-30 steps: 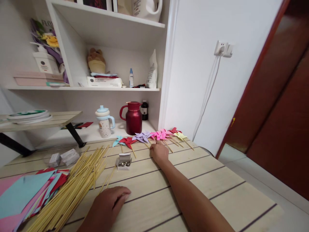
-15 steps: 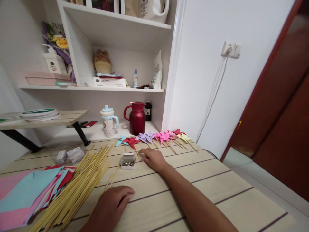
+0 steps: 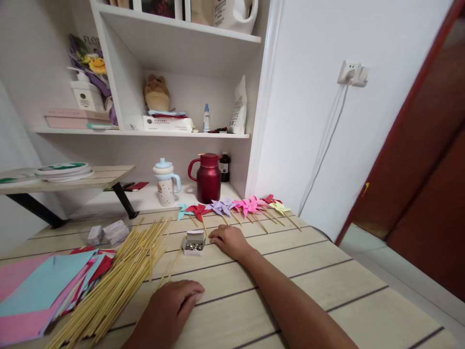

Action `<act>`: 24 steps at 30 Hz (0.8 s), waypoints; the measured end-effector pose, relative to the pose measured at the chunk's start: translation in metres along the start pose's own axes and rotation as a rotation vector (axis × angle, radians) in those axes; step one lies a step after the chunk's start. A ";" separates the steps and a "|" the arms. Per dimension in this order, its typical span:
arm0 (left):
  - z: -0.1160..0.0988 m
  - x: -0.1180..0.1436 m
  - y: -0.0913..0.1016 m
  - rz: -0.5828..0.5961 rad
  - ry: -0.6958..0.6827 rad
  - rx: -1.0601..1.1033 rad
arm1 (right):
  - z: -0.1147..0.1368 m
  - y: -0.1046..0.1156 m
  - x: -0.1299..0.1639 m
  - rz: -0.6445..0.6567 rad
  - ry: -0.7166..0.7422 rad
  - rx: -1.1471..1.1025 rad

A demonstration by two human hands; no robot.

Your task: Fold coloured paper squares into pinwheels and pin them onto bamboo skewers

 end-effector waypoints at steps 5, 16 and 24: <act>0.002 0.002 -0.002 -0.004 0.000 -0.003 | -0.002 -0.002 0.001 -0.012 0.006 -0.029; 0.005 0.000 -0.004 -0.035 -0.013 0.046 | -0.006 -0.002 0.003 -0.094 -0.093 -0.100; 0.008 -0.001 -0.005 -0.038 -0.014 0.046 | -0.009 -0.002 0.005 -0.147 -0.197 -0.157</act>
Point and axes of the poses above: each hand's wrist, its own x-axis away from the middle knuckle, its own y-axis out of the back of the hand, z = x × y, the point moved 2 cm from there along -x, towards the middle knuckle, and after that the axes turned 10 degrees about -z, right-handed, at the moved point
